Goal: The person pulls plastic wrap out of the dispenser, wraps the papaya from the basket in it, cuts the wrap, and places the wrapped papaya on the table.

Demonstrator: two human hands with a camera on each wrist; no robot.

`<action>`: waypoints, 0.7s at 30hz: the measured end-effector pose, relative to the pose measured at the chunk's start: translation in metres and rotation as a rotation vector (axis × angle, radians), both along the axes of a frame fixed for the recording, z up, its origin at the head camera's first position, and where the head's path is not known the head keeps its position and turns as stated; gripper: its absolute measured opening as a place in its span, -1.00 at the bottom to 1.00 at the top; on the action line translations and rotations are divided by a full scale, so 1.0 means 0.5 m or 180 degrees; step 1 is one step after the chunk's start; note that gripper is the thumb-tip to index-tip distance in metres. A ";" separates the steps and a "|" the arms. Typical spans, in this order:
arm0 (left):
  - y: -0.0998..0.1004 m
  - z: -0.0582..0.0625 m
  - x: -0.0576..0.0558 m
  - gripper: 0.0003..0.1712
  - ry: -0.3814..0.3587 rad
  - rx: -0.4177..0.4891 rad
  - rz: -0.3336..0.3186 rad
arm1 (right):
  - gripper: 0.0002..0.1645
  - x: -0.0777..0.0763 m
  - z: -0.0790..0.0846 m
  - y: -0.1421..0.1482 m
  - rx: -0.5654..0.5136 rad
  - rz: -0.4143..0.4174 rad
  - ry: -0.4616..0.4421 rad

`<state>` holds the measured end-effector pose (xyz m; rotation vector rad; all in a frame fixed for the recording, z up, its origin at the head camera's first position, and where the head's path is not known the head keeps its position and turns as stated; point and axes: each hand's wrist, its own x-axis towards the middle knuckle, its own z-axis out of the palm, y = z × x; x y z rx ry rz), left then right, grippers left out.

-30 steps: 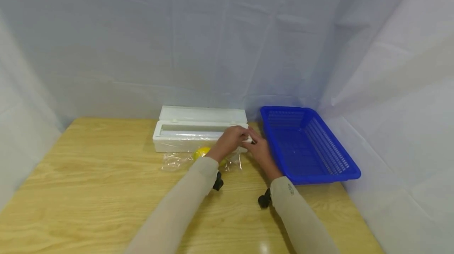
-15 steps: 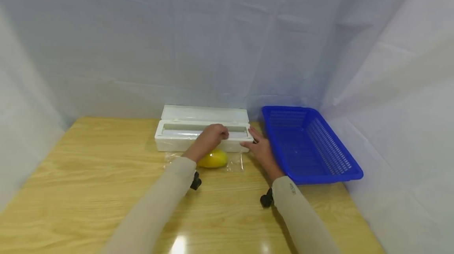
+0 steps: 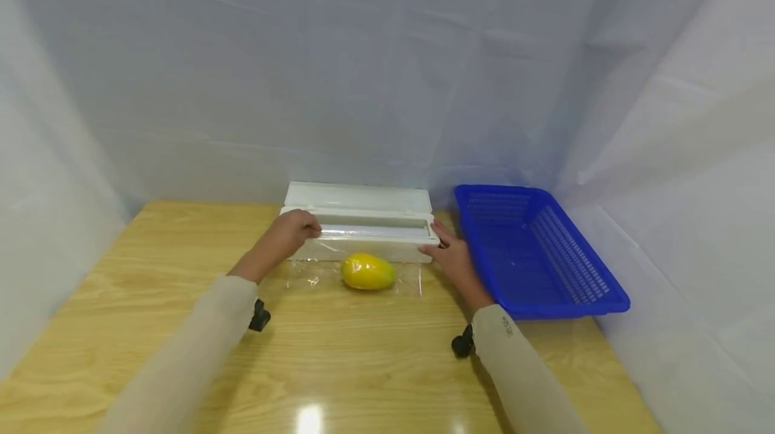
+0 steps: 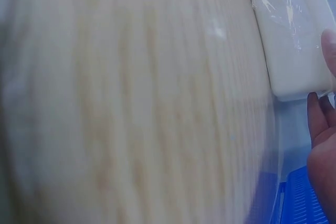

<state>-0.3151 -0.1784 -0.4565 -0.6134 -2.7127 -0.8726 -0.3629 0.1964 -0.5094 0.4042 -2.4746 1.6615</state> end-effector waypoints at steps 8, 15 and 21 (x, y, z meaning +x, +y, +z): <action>-0.083 -0.012 0.023 -0.90 0.0097 0.0067 0.0185 | -0.17 0.003 0.002 0.005 0.0078 -0.0033 -0.0005; -0.104 -0.017 0.020 -0.93 0.0437 0.0030 0.0182 | -0.21 -0.005 0.003 0.020 0.0143 -0.0049 0.0089; -0.095 -0.025 0.017 -0.98 0.0756 0.0055 0.0209 | -0.21 -0.013 0.000 0.029 0.0230 -0.0008 0.0117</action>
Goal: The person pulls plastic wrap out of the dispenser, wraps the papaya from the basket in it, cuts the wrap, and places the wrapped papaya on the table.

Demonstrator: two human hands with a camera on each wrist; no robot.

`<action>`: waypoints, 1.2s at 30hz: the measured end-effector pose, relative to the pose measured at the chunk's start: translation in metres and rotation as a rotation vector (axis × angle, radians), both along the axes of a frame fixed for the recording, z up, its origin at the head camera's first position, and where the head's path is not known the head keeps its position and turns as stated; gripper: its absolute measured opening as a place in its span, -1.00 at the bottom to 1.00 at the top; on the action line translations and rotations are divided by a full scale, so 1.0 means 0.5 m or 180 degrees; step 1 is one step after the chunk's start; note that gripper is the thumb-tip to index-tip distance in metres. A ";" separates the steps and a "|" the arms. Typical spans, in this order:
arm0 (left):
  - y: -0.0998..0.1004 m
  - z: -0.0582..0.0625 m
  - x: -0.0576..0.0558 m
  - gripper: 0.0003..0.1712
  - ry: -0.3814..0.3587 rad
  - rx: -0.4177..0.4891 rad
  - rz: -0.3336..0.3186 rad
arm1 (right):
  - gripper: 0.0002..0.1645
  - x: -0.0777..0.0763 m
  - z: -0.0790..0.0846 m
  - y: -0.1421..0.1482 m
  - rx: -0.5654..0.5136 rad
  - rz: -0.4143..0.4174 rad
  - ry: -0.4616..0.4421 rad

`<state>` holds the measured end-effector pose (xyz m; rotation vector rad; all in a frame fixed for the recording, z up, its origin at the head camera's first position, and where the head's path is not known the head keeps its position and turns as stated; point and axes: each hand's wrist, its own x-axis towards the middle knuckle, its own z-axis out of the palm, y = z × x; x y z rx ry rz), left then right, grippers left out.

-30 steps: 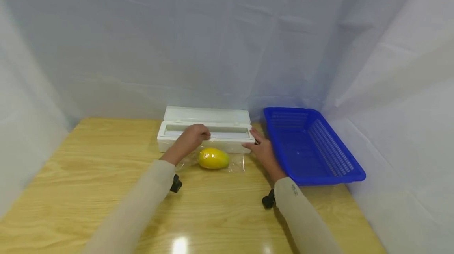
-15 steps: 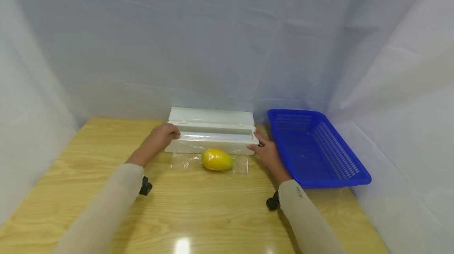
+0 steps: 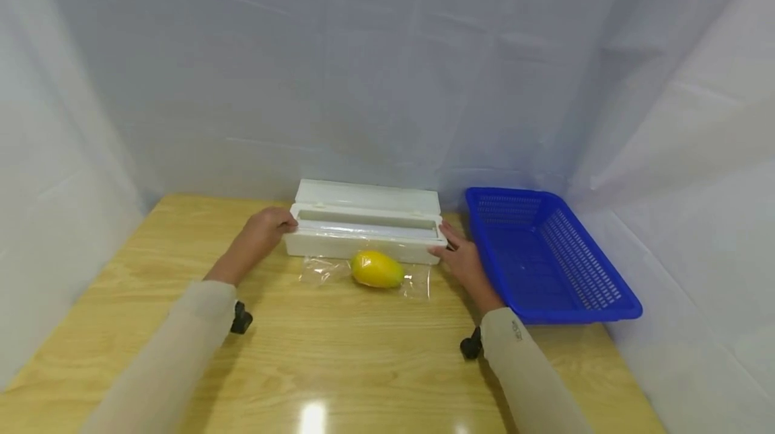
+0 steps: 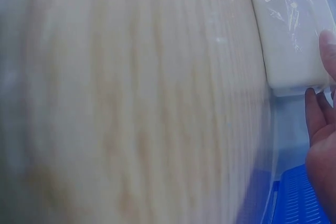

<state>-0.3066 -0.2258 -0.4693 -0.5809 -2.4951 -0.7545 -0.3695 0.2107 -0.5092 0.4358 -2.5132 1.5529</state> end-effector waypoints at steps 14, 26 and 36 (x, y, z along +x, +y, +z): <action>-0.001 0.007 0.004 -0.88 -0.0430 0.0057 0.0129 | -0.21 0.002 0.001 -0.005 0.0052 0.0077 -0.0010; 0.017 0.012 0.012 -0.73 -0.0789 -0.0227 0.0009 | -0.33 0.026 0.014 -0.020 -0.0086 0.0128 0.0092; 0.015 0.008 0.014 -0.83 -0.0539 -0.0258 0.0046 | -0.54 0.032 0.007 -0.029 0.0145 -0.0108 0.0835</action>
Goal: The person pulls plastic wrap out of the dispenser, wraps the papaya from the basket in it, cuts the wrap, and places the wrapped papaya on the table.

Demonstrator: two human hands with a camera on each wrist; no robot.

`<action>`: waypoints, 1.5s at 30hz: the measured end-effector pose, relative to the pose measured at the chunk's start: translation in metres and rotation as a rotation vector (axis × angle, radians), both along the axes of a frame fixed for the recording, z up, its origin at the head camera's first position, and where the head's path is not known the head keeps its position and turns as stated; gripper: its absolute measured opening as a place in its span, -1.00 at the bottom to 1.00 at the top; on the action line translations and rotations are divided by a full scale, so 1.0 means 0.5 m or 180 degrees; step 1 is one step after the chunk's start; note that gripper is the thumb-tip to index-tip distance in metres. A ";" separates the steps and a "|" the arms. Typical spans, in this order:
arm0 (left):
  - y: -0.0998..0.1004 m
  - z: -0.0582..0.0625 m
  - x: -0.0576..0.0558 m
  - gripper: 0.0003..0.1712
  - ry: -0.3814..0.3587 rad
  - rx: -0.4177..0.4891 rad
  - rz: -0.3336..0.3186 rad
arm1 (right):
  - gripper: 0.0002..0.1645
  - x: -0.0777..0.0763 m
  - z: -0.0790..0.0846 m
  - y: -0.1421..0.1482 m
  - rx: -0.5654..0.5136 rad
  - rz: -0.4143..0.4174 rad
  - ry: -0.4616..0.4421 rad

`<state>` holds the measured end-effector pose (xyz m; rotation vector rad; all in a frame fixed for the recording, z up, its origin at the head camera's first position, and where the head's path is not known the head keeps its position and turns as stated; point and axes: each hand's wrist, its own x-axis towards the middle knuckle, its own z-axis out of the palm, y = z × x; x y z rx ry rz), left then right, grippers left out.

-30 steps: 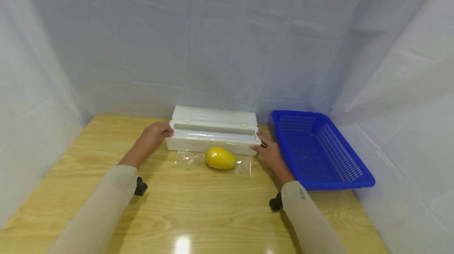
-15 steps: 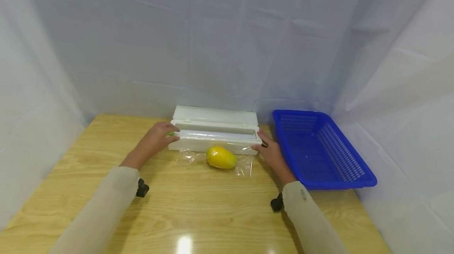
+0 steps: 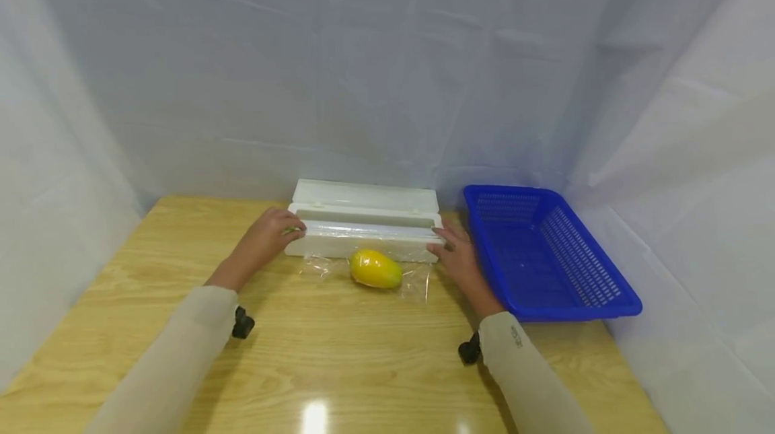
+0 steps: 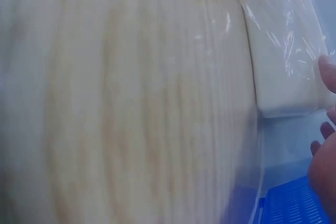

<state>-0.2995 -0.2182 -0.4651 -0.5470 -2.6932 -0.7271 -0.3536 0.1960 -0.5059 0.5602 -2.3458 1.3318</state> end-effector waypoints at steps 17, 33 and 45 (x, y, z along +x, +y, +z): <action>0.010 0.003 0.033 -0.80 -0.0062 0.0037 0.0187 | -0.83 0.042 0.011 -0.017 -0.0129 0.0184 0.0992; -0.007 -0.032 0.081 -0.65 -0.1001 0.1263 0.0195 | -0.78 0.088 0.012 -0.007 0.0085 0.0646 0.1086; -0.017 -0.067 0.113 -0.76 -0.1222 0.1591 0.0105 | -0.74 0.093 -0.009 0.029 0.0816 0.1090 0.1359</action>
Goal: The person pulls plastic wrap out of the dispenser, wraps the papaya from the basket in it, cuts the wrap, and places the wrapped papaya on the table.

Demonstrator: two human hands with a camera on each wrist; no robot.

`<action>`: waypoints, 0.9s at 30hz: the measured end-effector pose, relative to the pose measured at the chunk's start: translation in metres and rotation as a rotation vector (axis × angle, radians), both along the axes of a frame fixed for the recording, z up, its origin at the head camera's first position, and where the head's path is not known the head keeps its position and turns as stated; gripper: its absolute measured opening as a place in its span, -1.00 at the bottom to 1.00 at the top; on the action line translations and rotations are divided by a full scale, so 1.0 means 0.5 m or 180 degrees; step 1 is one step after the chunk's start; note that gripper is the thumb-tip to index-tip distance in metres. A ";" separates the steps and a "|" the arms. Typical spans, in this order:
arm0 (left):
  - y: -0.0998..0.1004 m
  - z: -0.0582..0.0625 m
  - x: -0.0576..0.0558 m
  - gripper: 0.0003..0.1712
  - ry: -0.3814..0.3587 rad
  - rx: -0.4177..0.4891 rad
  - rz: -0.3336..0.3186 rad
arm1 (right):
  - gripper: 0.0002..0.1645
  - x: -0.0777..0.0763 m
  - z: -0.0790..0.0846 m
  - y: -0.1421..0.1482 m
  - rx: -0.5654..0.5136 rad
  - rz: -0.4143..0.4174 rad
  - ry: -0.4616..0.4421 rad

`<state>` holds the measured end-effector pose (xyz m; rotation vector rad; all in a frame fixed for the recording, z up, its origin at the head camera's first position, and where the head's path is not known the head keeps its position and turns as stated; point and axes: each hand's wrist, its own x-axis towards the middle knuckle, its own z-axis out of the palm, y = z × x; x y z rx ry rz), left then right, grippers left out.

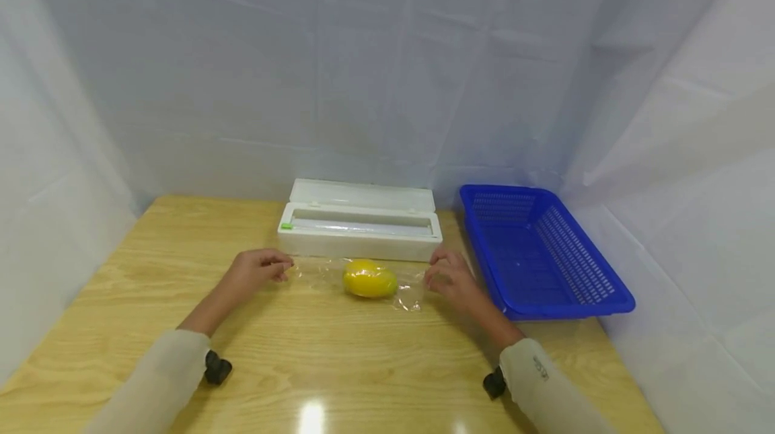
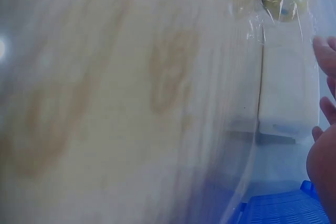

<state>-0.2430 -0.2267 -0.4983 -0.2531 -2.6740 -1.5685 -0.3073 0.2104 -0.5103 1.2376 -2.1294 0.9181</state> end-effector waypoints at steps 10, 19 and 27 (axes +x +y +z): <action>0.016 -0.004 0.005 -0.57 -0.0010 -0.0316 0.0120 | -0.88 0.019 0.013 -0.002 0.0496 -0.0026 -0.0477; 0.037 -0.012 -0.014 -0.74 0.0097 -0.0507 0.0305 | -0.70 0.041 0.022 -0.033 0.0183 -0.0598 -0.2004; 0.048 -0.017 -0.029 -0.74 0.0194 -0.0344 0.0215 | -0.59 0.041 0.023 -0.045 0.0601 -0.0508 -0.2097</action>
